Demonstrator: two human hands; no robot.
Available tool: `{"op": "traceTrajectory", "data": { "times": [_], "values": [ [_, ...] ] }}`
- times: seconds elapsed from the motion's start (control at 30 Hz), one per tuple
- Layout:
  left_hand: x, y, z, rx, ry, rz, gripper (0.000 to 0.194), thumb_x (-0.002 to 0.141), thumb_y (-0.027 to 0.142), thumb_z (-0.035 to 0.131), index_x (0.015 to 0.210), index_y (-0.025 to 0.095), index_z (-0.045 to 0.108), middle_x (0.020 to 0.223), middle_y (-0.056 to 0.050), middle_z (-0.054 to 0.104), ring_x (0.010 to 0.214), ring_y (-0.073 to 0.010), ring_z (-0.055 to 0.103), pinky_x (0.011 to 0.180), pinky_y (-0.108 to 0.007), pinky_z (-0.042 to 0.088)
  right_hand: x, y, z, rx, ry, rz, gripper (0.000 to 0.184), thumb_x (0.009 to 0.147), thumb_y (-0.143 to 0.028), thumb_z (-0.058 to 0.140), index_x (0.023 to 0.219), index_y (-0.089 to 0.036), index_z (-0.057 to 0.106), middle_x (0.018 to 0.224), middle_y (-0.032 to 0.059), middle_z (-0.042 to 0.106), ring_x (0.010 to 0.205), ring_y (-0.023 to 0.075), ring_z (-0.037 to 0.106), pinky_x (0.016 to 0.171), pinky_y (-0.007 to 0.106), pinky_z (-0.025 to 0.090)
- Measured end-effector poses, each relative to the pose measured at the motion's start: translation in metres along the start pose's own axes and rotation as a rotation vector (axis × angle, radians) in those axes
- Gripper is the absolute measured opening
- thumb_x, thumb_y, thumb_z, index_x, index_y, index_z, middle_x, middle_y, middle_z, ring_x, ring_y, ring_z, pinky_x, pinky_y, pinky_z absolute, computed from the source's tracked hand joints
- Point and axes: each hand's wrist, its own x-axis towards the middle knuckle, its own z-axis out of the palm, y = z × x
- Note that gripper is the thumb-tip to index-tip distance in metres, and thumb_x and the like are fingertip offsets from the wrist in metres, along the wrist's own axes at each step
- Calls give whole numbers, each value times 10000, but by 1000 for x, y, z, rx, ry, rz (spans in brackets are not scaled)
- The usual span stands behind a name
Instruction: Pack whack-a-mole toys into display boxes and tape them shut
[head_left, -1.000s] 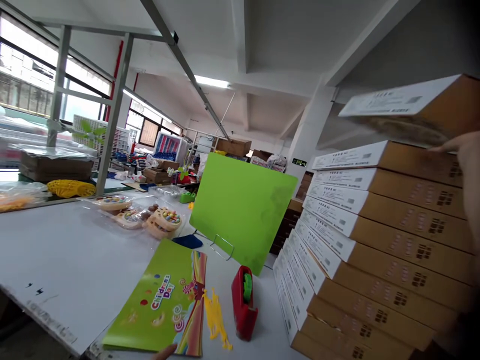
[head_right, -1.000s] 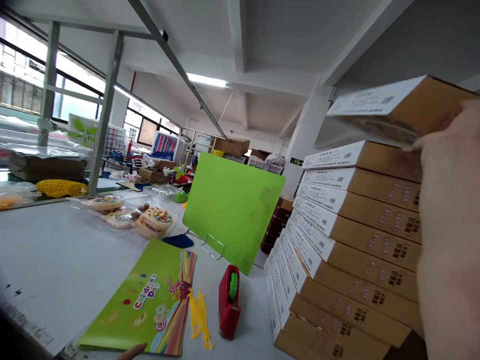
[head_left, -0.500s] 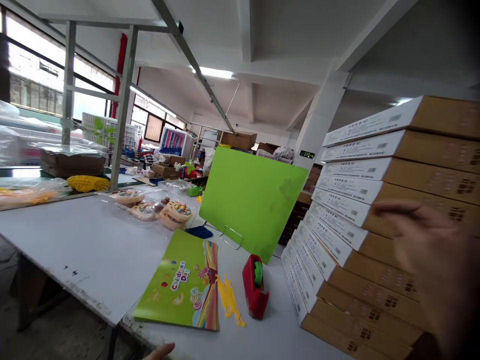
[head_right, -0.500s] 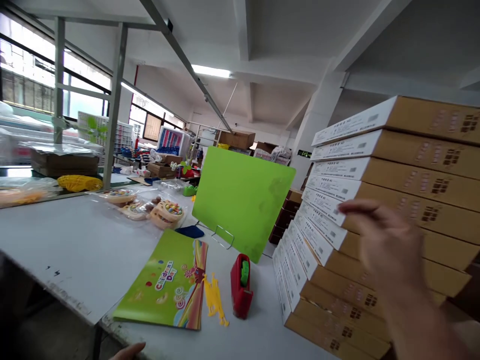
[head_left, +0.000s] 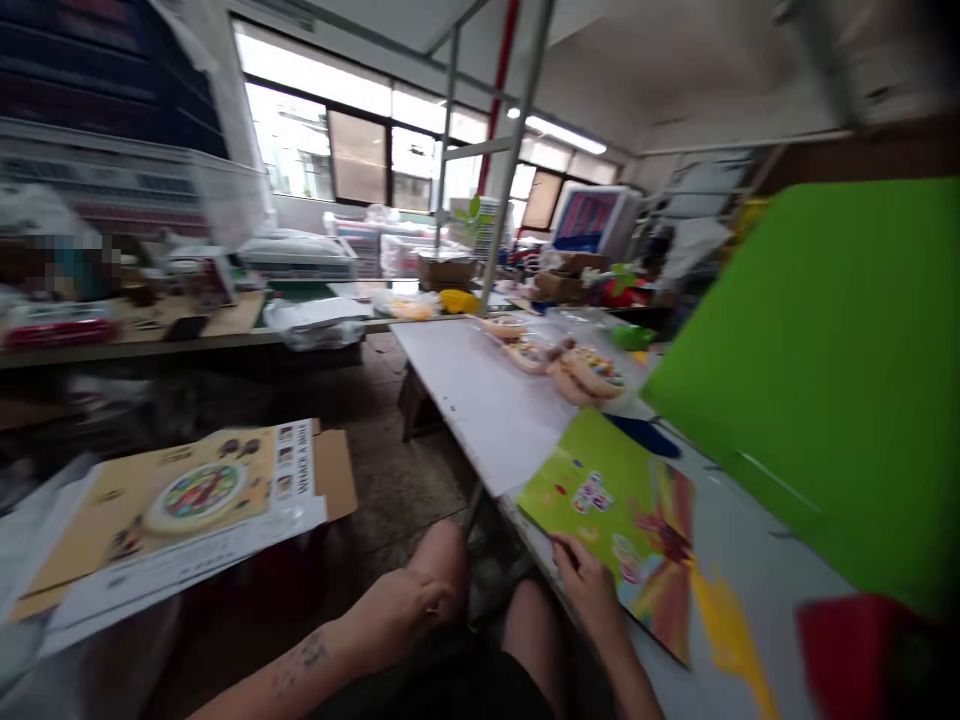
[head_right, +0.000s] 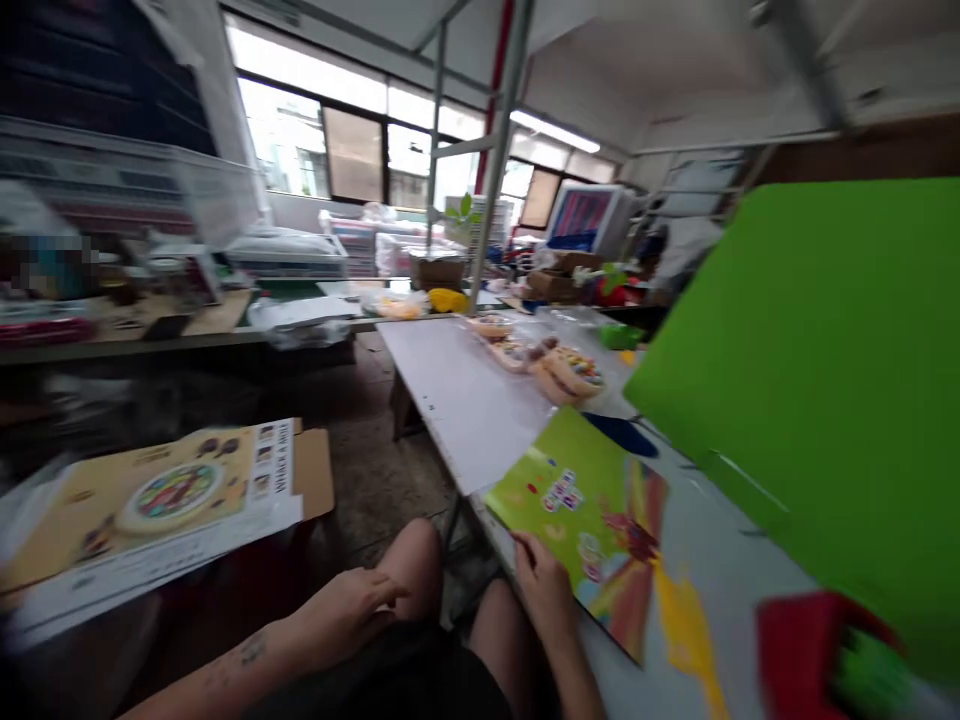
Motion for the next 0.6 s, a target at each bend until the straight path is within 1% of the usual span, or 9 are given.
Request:
{"op": "traceTrajectory", "data": {
  "times": [0.07, 0.13, 0.2, 0.23, 0.27, 0.33, 0.4, 0.47, 0.6],
  "values": [
    [-11, -20, 13, 25, -35, -108, 340, 926, 221, 597, 1251, 300, 658, 1129, -1, 764, 1051, -212, 706, 937, -317, 542, -3, 19, 13, 13, -1, 17, 461, 899, -539, 459, 840, -199, 765, 854, 125, 792, 756, 278, 758, 639, 352, 607],
    [-17, -48, 25, 72, -60, -222, 373, 915, 266, 649, 1287, 290, 641, 1198, -23, 737, 1106, -226, 682, 976, -355, 534, -8, 35, 17, 0, -9, 26, 464, 861, -576, 492, 847, -209, 775, 883, 111, 799, 777, 286, 765, 643, 347, 607],
    [-22, -88, 32, 150, -71, -355, 434, 908, 328, 692, 1327, 245, 615, 1333, -72, 666, 1205, -267, 629, 1037, -446, 510, -13, 44, 16, -43, -1, 57, 475, 830, -598, 498, 852, -220, 784, 894, 88, 803, 738, 275, 763, 597, 331, 593],
    [-26, -111, 33, 199, -68, -429, 494, 912, 362, 700, 1368, 212, 580, 1440, -110, 587, 1288, -302, 571, 1075, -525, 477, -15, 46, 15, -61, 1, 82, 481, 818, -604, 498, 857, -223, 790, 890, 81, 803, 717, 270, 759, 573, 324, 582],
    [-29, -135, 32, 253, -56, -518, 537, 925, 379, 691, 1410, 205, 542, 1530, -131, 495, 1370, -338, 495, 1118, -595, 421, -16, 47, 14, -71, 1, 105, 486, 806, -607, 499, 860, -224, 795, 884, 80, 803, 708, 268, 757, 560, 320, 575],
    [-39, -183, 29, 360, -37, -698, 563, 935, 390, 680, 1445, 222, 509, 1593, -132, 410, 1432, -372, 414, 1157, -660, 345, -16, 44, 13, -67, -9, 147, 483, 787, -605, 507, 861, -228, 801, 873, 82, 801, 725, 272, 758, 569, 319, 571],
    [-50, -224, 26, 449, -33, -844, 566, 938, 396, 675, 1451, 228, 503, 1595, -130, 403, 1431, -376, 411, 1157, -669, 340, -14, 40, 12, -59, -18, 191, 479, 767, -614, 507, 846, -242, 799, 863, 75, 800, 739, 276, 758, 571, 320, 568],
    [-61, -254, 27, 515, -44, -944, 538, 940, 395, 676, 1426, 221, 525, 1555, -130, 451, 1385, -360, 467, 1126, -647, 397, -13, 37, 11, -58, -16, 254, 479, 743, -628, 506, 843, -257, 792, 887, 61, 803, 747, 279, 758, 565, 325, 561],
    [-81, -283, 38, 607, -52, -1006, 479, 950, 383, 667, 1381, 207, 558, 1473, -127, 530, 1293, -325, 554, 1059, -591, 485, -12, 34, 10, -28, -48, 373, 481, 665, -629, 541, 864, -268, 790, 947, 57, 802, 755, 291, 749, 628, 358, 564]
  ]
}}
